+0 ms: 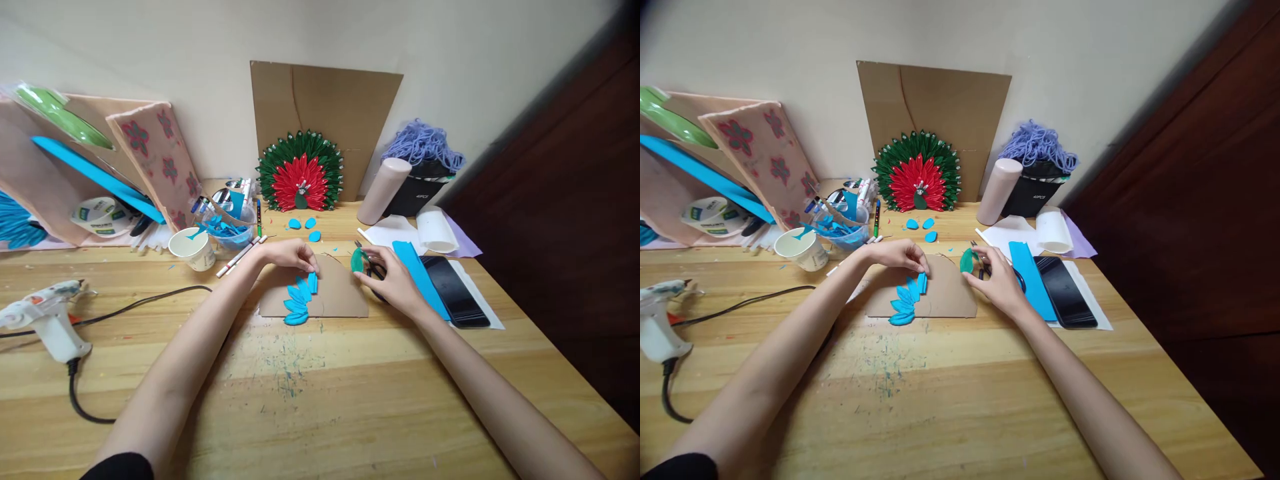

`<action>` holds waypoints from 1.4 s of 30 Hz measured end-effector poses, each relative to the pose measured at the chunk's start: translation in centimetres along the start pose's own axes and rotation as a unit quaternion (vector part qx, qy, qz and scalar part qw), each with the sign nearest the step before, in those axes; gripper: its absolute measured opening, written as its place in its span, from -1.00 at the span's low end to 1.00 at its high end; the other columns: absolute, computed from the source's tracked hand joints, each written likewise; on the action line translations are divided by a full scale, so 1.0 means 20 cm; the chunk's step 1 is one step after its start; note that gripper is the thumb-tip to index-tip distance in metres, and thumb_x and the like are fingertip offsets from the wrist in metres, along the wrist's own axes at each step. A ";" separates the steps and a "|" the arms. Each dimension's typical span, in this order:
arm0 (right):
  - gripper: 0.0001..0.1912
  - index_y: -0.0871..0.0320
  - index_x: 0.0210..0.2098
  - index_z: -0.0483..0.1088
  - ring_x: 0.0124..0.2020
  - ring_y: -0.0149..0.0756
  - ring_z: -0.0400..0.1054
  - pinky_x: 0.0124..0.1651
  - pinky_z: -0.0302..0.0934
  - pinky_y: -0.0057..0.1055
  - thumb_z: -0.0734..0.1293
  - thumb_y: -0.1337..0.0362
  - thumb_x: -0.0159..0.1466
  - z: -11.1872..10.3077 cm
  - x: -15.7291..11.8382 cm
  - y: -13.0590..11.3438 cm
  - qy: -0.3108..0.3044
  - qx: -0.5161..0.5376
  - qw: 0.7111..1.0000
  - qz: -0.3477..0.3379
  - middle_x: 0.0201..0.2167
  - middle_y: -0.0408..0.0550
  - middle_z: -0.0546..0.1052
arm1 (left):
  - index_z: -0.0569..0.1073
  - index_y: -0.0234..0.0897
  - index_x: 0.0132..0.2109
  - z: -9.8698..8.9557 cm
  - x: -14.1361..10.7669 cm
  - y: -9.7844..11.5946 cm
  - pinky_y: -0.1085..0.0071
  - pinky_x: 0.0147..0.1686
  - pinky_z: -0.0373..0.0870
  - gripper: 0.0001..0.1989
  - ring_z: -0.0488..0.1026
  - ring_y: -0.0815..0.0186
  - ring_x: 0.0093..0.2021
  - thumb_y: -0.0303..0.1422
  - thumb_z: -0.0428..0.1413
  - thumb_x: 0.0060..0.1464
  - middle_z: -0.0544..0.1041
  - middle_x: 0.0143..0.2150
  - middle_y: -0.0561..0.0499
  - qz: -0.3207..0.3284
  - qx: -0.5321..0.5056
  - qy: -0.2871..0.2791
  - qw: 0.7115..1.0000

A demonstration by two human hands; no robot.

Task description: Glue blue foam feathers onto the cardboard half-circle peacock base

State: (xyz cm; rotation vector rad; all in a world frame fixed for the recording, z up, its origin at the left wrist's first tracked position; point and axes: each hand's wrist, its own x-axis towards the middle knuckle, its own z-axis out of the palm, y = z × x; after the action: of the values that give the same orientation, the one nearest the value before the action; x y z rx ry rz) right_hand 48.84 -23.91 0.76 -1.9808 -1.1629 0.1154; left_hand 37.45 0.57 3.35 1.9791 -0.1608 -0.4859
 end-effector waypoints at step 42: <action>-0.55 0.05 -0.02 0.26 0.04 -0.14 0.25 0.01 0.30 -0.16 0.35 0.32 0.09 0.19 -0.18 -0.26 -0.085 0.128 0.986 -0.063 0.05 0.04 0.26 | 0.55 -0.34 -0.22 0.03 0.04 -0.09 0.51 -0.27 0.34 -0.76 0.47 0.36 -0.31 -0.30 0.18 -0.06 0.58 -0.25 -0.04 0.008 -0.020 -0.002 1.000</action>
State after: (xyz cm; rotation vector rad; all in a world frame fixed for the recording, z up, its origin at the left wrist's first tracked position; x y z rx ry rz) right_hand 41.51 -23.18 0.78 -1.6924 -1.3089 0.3565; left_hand 37.71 0.61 1.36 1.9358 -0.1688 -0.4787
